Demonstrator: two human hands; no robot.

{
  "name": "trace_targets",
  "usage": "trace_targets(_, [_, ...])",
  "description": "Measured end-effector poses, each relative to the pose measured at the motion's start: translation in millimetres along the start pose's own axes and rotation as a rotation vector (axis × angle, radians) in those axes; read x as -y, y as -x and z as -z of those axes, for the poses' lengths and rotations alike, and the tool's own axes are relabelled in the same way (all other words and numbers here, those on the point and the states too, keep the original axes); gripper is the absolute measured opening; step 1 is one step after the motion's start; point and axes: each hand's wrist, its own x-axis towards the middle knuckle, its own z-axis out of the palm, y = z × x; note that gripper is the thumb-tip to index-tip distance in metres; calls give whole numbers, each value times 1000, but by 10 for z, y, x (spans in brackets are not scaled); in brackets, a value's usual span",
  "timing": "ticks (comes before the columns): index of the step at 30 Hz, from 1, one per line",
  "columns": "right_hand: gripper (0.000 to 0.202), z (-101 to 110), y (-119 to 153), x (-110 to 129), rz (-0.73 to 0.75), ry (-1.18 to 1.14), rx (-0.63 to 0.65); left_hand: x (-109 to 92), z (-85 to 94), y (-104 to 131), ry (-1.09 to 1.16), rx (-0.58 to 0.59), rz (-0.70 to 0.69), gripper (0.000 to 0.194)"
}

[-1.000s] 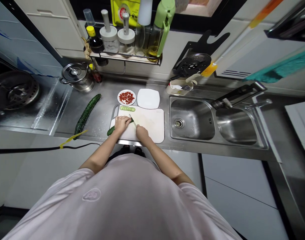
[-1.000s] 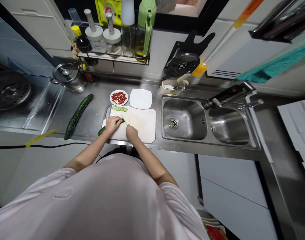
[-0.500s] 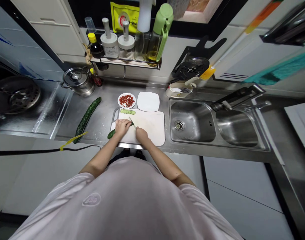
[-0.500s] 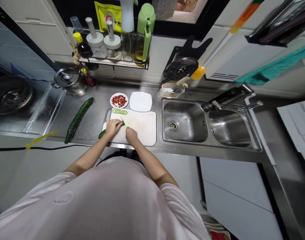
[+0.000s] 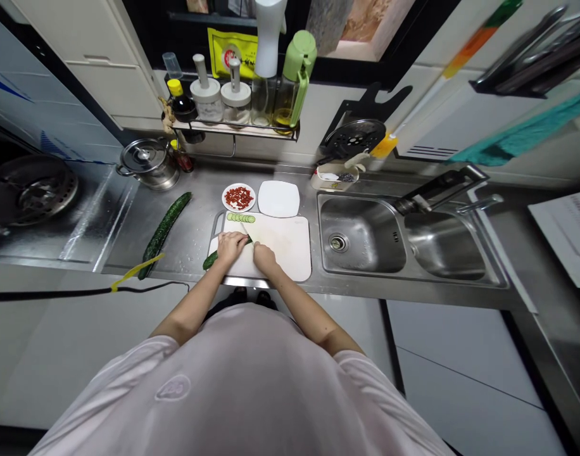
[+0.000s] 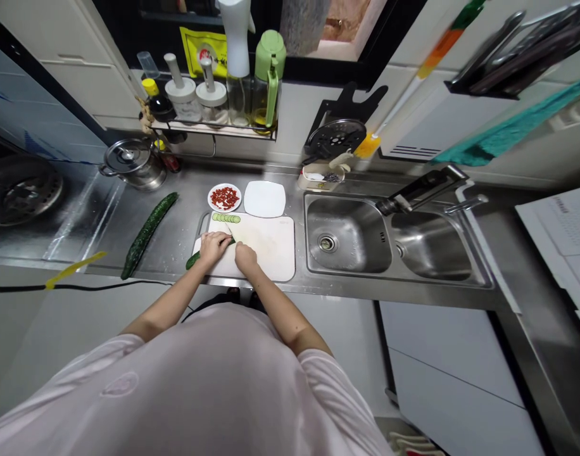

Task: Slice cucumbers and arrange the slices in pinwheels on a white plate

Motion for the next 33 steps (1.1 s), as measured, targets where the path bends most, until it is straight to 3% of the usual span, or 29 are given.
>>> trace_targets(12, [23,-202,305,-177,-50,40,38,-21,15,15,6,1,-3,28])
trace_targets(33, [30,48,-40,43,-23,-21,4,9,-24,9,-7,-8,-1,27])
